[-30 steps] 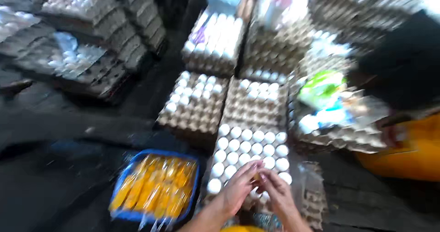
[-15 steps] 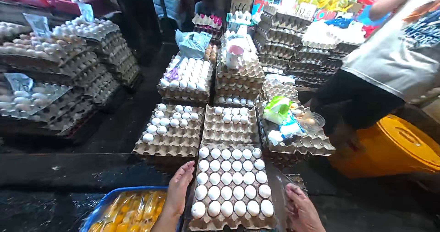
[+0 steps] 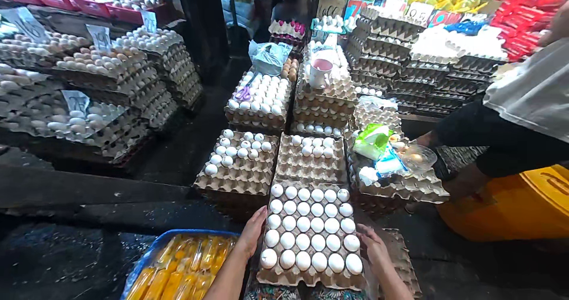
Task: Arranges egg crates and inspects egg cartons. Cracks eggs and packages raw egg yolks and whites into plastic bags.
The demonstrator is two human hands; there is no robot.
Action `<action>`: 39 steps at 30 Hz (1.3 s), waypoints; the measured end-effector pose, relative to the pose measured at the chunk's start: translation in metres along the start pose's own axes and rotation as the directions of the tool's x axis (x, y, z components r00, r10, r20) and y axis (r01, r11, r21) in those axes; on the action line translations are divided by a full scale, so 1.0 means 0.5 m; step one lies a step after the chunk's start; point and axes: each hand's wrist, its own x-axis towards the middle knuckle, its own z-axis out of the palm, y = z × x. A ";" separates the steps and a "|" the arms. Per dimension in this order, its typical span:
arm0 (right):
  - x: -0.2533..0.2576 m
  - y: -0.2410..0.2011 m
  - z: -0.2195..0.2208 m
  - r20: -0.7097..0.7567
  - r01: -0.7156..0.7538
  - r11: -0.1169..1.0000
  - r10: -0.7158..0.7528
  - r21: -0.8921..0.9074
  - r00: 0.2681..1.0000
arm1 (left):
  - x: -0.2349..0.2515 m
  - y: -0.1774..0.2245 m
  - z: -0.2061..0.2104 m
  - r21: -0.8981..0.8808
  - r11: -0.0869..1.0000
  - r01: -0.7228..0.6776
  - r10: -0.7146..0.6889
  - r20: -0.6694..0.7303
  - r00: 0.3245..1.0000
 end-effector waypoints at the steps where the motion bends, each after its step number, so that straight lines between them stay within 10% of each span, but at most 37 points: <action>1: 0.003 0.003 0.001 0.008 -0.005 1.000 0.005 0.028 1.000 | 0.001 0.000 0.002 0.021 1.000 0.007 -0.007 0.011 1.000; 39: 0.007 0.037 0.029 0.016 0.061 0.982 -0.065 0.177 0.998 | 0.005 -0.031 0.032 0.126 0.986 -0.110 0.117 -0.050 0.992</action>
